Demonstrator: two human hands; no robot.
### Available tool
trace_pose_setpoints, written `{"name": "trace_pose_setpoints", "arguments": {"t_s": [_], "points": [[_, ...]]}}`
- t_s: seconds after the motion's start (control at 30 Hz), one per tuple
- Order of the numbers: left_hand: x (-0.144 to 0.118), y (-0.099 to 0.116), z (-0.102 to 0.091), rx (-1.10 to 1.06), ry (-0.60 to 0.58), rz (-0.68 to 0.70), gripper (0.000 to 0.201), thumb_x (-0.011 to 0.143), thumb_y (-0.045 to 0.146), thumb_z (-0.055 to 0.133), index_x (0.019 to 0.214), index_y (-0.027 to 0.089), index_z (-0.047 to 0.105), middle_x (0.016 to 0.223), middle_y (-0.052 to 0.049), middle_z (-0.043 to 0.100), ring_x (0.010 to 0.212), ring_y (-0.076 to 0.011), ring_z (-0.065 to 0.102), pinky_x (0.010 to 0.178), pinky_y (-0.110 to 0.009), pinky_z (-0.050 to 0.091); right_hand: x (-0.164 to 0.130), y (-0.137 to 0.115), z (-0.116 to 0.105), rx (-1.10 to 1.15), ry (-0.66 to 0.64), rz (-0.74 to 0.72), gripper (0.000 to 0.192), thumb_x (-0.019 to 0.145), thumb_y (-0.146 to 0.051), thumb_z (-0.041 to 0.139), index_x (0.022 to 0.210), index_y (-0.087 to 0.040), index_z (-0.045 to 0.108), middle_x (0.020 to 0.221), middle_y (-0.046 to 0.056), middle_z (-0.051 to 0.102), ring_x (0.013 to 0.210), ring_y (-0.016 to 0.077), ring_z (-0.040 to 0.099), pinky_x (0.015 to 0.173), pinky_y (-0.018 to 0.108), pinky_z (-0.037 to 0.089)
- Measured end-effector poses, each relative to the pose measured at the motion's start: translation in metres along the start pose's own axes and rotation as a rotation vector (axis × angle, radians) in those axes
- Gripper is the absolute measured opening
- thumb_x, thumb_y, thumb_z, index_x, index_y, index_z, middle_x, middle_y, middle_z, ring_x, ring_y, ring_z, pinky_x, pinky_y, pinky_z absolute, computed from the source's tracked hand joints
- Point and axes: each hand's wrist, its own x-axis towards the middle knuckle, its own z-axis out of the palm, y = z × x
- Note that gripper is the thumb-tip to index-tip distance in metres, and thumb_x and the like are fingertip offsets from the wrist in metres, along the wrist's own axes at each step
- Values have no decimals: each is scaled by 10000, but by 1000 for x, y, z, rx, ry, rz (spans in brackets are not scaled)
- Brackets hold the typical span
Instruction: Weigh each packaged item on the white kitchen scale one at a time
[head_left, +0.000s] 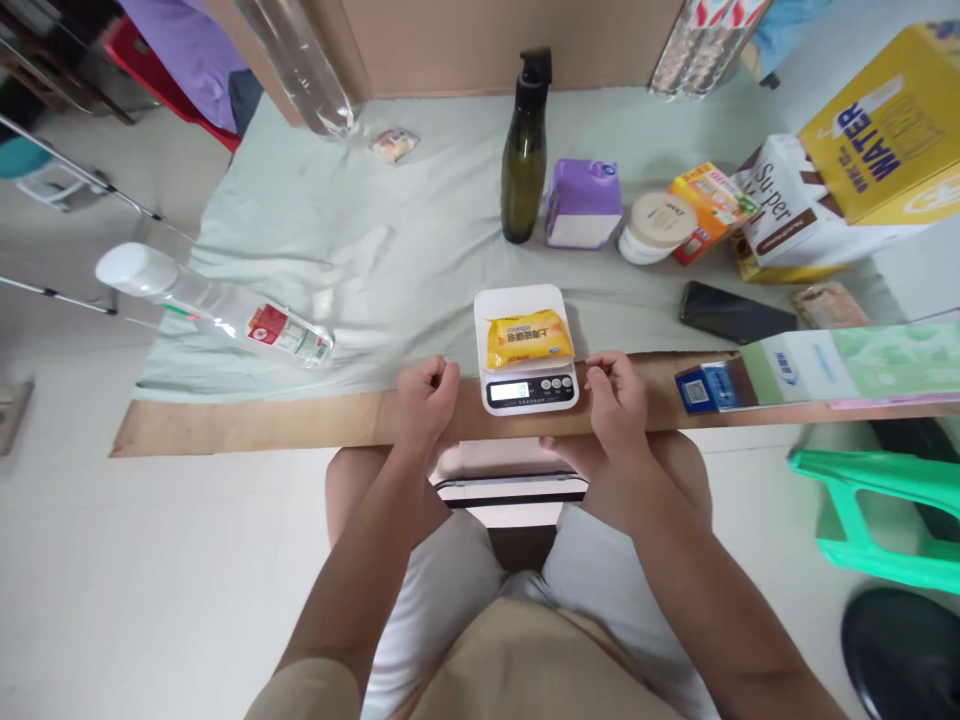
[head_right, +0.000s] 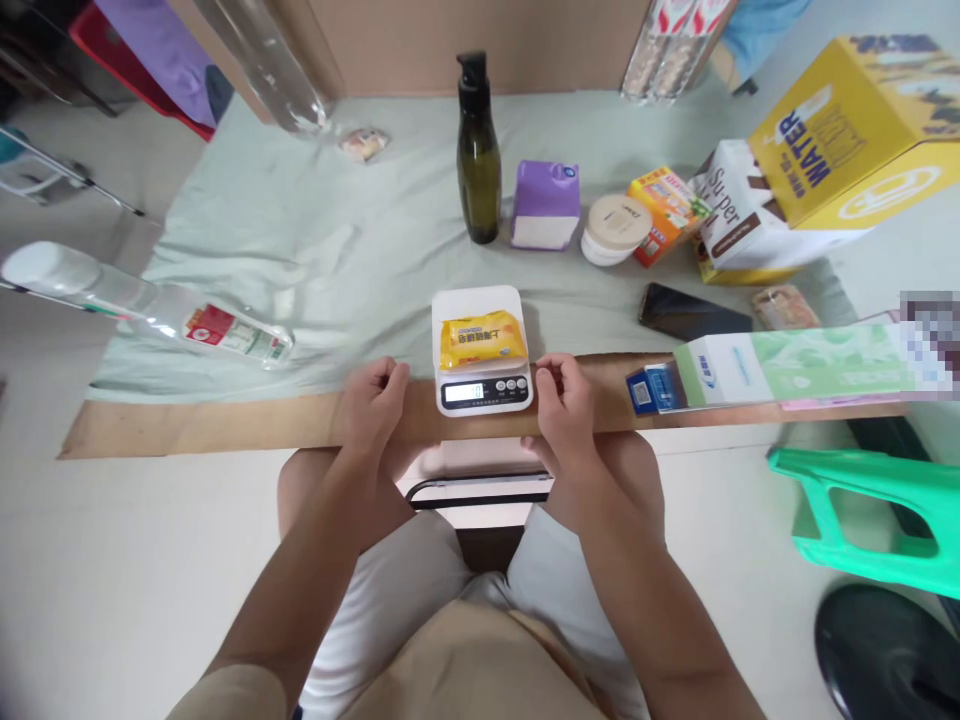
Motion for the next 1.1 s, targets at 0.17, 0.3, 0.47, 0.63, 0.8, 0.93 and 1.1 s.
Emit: {"name": "trace_pose_setpoints", "arguments": {"t_s": [0.17,0.3,0.47,0.63,0.8,0.93,1.1], "points": [[1,-3,1,0,11,5,392,856,340,495,559,189,288,548,34,272,571,-83,294,579,-246,273,0,-1,0,-16,-11,15,228,904,-375,529,979,-186,632,833,4,641,753,131,568,727,278,462],[2,-4,0,11,8,13,398,859,358,499,560,188,299,549,32,286,576,-84,306,586,-248,283,0,-1,1,-30,-6,35,225,899,-385,530,980,-198,626,828,10,647,753,140,574,727,285,476],[0,-6,-1,3,32,5,416,895,395,497,583,192,310,558,25,315,592,-94,338,591,-243,319,0,1,3,-60,4,-1,238,909,-376,510,1007,-192,624,878,29,665,790,151,590,750,297,509],[-8,1,11,-25,44,210,243,958,370,480,1039,202,635,1074,-63,687,1051,-167,638,959,-302,536,3,1,4,-143,46,-125,285,899,-361,514,1076,-187,653,1091,90,666,958,185,626,914,376,554],[-12,11,36,96,-148,340,511,992,445,494,1455,231,533,1546,-146,495,1475,-266,471,1235,-478,433,8,-7,12,-288,-58,-286,496,905,-393,527,1362,-211,586,1425,127,603,1364,267,541,1207,537,432],[-14,8,44,146,-183,300,524,973,465,524,1441,239,595,1510,-129,550,1530,-309,405,1257,-541,407,5,-11,22,-474,-140,-296,592,901,-410,542,1472,-253,530,1542,103,550,1535,343,379,1272,667,279],[-20,1,39,54,-199,316,556,978,489,512,1442,199,614,1524,-148,551,1491,-274,488,1265,-472,430,-5,-10,25,-478,-110,-332,607,916,-426,510,1490,-227,521,1544,107,556,1524,315,419,1277,614,327]]}}
